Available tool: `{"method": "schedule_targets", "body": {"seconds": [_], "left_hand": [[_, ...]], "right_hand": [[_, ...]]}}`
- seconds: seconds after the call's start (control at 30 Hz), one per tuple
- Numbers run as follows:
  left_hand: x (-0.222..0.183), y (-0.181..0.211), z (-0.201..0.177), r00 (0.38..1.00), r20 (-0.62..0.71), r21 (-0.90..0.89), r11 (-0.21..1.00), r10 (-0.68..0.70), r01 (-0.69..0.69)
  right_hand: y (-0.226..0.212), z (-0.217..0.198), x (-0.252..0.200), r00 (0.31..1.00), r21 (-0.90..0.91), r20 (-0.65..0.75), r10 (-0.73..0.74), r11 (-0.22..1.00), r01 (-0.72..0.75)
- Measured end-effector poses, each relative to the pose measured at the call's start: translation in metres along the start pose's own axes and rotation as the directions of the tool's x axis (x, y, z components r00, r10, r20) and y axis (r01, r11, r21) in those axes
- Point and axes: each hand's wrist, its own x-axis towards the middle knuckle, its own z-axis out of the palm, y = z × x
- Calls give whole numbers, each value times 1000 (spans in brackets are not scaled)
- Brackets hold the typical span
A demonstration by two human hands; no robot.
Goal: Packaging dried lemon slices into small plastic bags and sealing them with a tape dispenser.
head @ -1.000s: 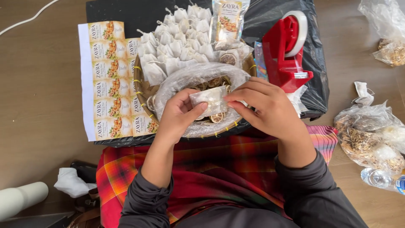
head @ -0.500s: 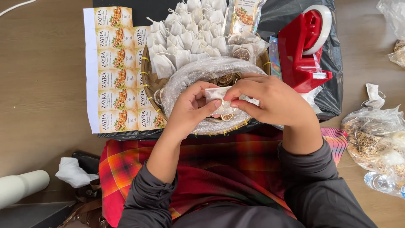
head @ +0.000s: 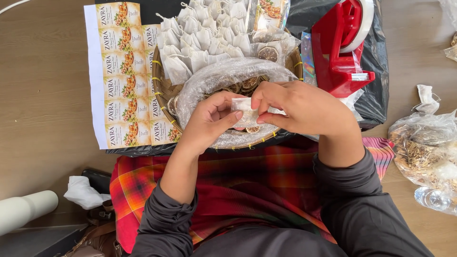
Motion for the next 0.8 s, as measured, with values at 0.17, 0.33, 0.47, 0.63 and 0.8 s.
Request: {"method": "schedule_targets", "body": {"seconds": [0.17,0.33,0.47,0.63,0.8], "left_hand": [[-2,14,8,1000,2,20,1000,6,-6],[-1,12,7,1000,8,35,999,12,-12],[-2,8,3,1000,11,59,998,5,-6],[-2,6,2,1000,8,63,998,-2,2],[-1,7,3,1000,6,65,998,1,-1]], "right_hand": [[4,1,2,999,-30,38,24,999,-23],[5,-1,3,998,-23,58,34,999,-33],[6,-1,4,995,-39,89,49,998,-46],[8,0,3,993,-42,103,63,997,-59],[7,0,4,993,-57,97,69,996,-63]]}}
